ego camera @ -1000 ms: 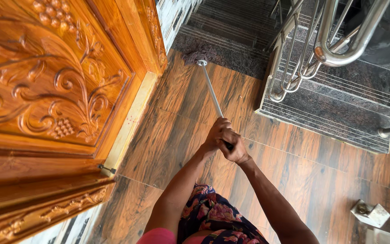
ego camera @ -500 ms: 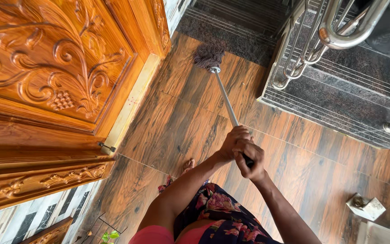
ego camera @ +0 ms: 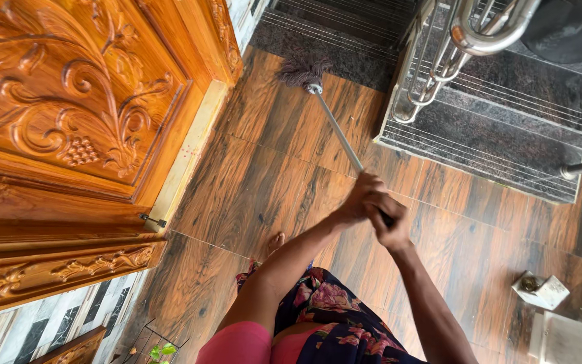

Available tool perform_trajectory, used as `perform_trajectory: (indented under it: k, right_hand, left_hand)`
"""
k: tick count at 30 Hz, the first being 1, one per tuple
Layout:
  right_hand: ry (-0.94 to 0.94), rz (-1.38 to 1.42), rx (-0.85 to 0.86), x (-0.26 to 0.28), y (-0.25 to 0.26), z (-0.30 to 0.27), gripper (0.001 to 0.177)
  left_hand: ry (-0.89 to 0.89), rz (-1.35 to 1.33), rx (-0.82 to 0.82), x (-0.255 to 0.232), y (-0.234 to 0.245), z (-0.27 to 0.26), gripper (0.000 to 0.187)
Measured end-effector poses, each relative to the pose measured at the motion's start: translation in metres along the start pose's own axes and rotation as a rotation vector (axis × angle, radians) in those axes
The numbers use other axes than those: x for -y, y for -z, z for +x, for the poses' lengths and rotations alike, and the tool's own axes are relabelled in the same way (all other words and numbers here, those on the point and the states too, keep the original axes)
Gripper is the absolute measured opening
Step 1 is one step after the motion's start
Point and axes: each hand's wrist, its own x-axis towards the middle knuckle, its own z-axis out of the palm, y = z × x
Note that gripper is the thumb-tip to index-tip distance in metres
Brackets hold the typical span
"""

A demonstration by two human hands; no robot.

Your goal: The person mops the tiled floor using a mop, moving the mop head back and forth across the surface near a door and a staircase.

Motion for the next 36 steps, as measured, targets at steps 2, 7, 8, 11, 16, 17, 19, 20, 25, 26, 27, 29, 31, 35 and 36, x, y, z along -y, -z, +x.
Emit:
perform_trajectory:
  k: [2, 7, 8, 11, 16, 17, 19, 20, 25, 26, 27, 29, 31, 35, 36]
  right_hand:
    - [-0.046, -0.064, -0.055, 0.024, 0.025, -0.015, 0.014]
    - [-0.009, 0.088, -0.257, 0.077, 0.047, -0.047, 0.01]
    - [-0.009, 0.09, -0.257, 0.077, 0.041, -0.044, 0.01]
    - [0.14, 0.103, -0.36, 0.064, 0.025, -0.033, 0.01]
    - [0.35, -0.108, -0.246, 0.013, 0.002, 0.005, 0.006]
    - [0.25, -0.054, -0.207, 0.004, -0.001, 0.008, 0.007]
    - [0.148, -0.002, -0.172, -0.008, 0.0, 0.002, 0.009]
    - [0.105, -0.017, -0.151, -0.013, 0.003, -0.005, 0.01]
    - [-0.008, 0.022, -0.267, -0.004, 0.035, -0.046, 0.018]
    - [-0.058, 0.009, -0.311, 0.005, 0.044, -0.055, 0.019]
    - [-0.017, -0.012, -0.343, 0.016, 0.055, -0.062, 0.024]
    - [-0.02, -0.011, -0.401, 0.05, 0.082, -0.083, 0.029]
    - [0.044, 0.052, -0.466, 0.071, 0.094, -0.088, 0.026]
    - [0.141, 0.193, -0.574, 0.081, 0.089, -0.09, 0.024]
    - [0.142, 0.199, -0.578, 0.078, 0.084, -0.087, 0.024]
  left_hand:
    - [0.004, 0.026, 0.045, -0.03, -0.016, 0.007, 0.036]
    - [0.062, -0.073, 0.122, -0.092, -0.021, 0.006, 0.036]
    - [0.061, -0.096, 0.126, -0.093, -0.018, 0.003, 0.035]
    - [0.024, -0.05, 0.124, -0.07, -0.021, 0.0, 0.036]
    - [-0.05, 0.079, 0.112, -0.006, -0.013, 0.005, 0.041]
    - [-0.033, 0.088, 0.103, 0.001, -0.007, 0.005, 0.036]
    - [-0.018, 0.093, 0.097, 0.003, -0.009, 0.001, 0.032]
    - [-0.046, 0.123, 0.042, 0.002, -0.014, -0.003, 0.03]
    - [0.042, 0.079, 0.147, -0.02, -0.069, -0.014, 0.042]
    - [0.032, 0.085, 0.172, -0.031, -0.077, -0.012, 0.046]
    - [0.003, 0.029, 0.183, -0.045, -0.085, -0.007, 0.038]
    - [-0.014, -0.027, 0.178, -0.084, -0.096, 0.003, 0.032]
    - [0.0, -0.028, 0.163, -0.123, -0.094, 0.006, 0.033]
    - [0.028, -0.157, 0.144, -0.154, -0.081, 0.007, 0.016]
    - [0.003, -0.163, 0.117, -0.151, -0.081, 0.005, 0.013]
